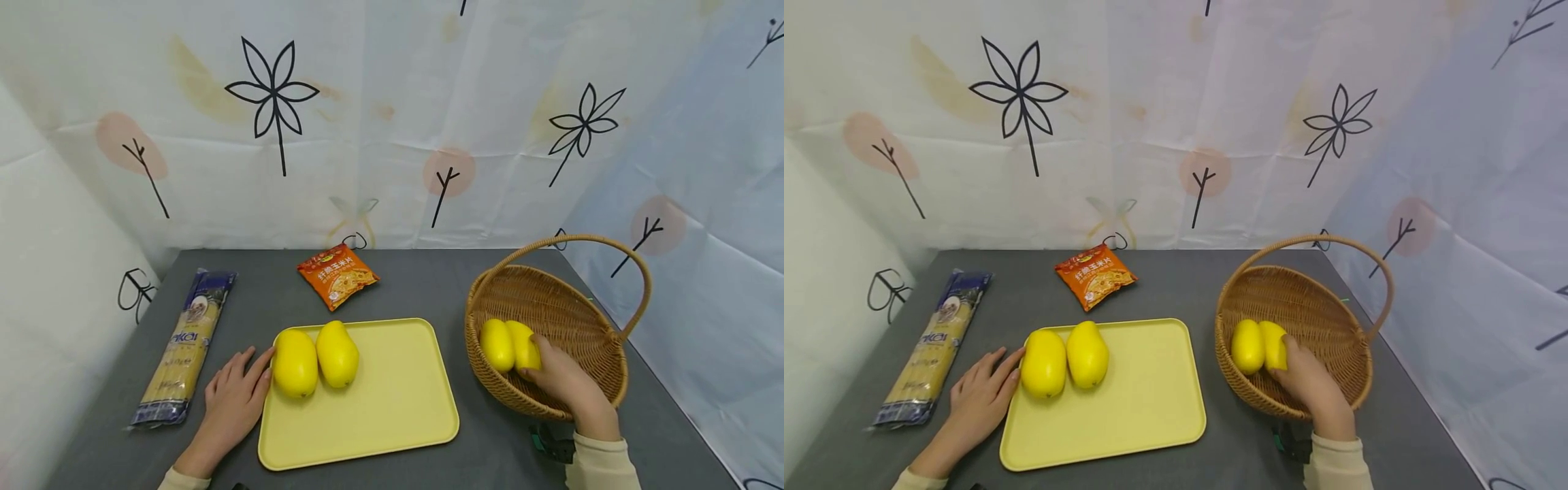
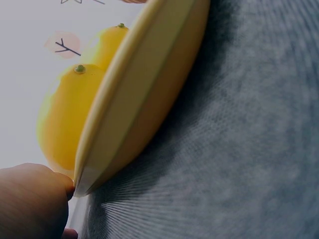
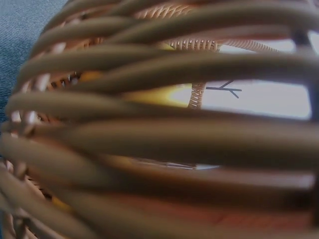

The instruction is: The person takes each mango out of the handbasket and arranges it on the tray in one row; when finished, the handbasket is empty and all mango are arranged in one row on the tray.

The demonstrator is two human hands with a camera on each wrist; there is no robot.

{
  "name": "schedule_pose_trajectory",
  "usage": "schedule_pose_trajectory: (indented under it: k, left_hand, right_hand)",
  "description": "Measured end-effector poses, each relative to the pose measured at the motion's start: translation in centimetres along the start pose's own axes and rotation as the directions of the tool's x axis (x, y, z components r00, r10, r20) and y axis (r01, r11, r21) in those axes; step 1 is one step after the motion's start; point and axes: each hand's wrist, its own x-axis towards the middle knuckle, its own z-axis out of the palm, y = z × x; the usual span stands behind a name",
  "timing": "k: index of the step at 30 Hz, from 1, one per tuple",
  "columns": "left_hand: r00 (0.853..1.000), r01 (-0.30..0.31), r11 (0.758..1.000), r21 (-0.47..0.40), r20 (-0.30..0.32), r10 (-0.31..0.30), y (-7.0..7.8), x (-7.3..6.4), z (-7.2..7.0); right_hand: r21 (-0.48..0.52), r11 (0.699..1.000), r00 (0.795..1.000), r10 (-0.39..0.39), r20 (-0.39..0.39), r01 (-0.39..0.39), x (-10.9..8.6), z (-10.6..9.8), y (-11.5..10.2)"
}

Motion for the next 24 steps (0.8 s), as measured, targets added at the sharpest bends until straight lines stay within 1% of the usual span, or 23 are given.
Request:
schedule_pose_trajectory:
  k: [5,12,21,24]
  left_hand:
    - [1.000,-0.002,1.000,-0.002,0.001,0.002,0.03,-0.03,0.02]
    - [1.000,0.002,1.000,-0.003,0.004,-0.002,0.00,0.03,-0.09]
    - [1.000,-0.002,1.000,-0.002,-0.003,0.002,0.04,0.01,-0.11]
    - [1.000,-0.006,1.000,-0.004,-0.014,0.006,0.07,-0.01,-0.04]
  right_hand:
    - [-0.005,1.000,1.000,0.003,-0.003,-0.003,-0.27,0.07,0.08]
    - [-0.018,1.000,1.000,0.016,-0.018,-0.016,-0.17,0.15,0.23]
    - [-0.002,0.999,0.999,0.045,0.029,-0.045,-0.26,-0.06,-0.04]
    - [-0.006,0.999,0.998,0.046,0.030,-0.046,-0.31,-0.07,-0.05]
